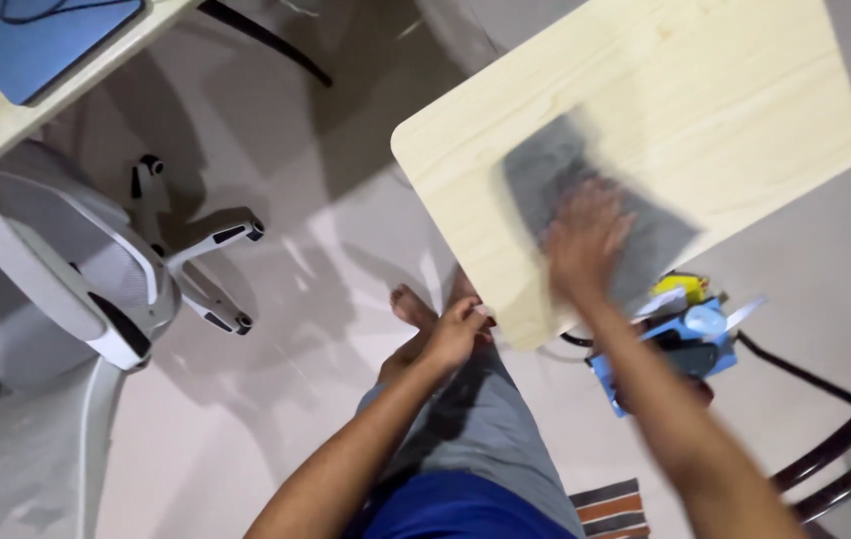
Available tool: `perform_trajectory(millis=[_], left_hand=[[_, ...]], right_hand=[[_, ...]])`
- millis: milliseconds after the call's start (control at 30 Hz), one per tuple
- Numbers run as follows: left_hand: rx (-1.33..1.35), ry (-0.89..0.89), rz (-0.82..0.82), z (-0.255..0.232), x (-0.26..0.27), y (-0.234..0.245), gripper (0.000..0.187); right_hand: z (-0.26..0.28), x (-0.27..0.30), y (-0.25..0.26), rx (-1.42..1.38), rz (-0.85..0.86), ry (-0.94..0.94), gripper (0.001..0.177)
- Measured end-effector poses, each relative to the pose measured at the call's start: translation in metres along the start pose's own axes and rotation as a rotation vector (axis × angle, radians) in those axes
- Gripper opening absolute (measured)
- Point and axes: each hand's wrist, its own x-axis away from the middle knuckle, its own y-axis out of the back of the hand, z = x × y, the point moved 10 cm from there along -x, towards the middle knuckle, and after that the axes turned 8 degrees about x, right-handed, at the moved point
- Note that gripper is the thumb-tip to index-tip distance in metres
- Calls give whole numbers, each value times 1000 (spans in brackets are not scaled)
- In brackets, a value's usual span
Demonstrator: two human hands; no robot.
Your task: Wiping a desk surface with a cloth and then untangling and coiling electrical cables.
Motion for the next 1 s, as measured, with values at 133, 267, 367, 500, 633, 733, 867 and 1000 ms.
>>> perform_trajectory(millis=[133,267,367,500,633,733,867,1000], left_hand=[[-256,59,-202,-14,9,9,34],[-456,108,-226,-51,32,-18,29],[-485,78,-201,-86,43,-47,29],[-412,109,-328,-52,41,-30,32],[-342,-23,-361,-51,36,-26,32],[-200,7,-434,-45,54,-31,33],[-342,163,-485,-4,52,-5,31],[-273,55,-490,-49,60,-43,37]], right_hand=[[92,62,28,-114,193,325,62],[-4,17,10,-23,213,414,62],[-155,-63,11,76,196,169,65],[-267,-123,54,-66,147,-343,63],[-223,-110,17,68,105,-302,72],[-74,-49,13,65,349,154,60],[30,-3,27,-124,248,960,67],[-25,-136,75,-53,-64,856,66]])
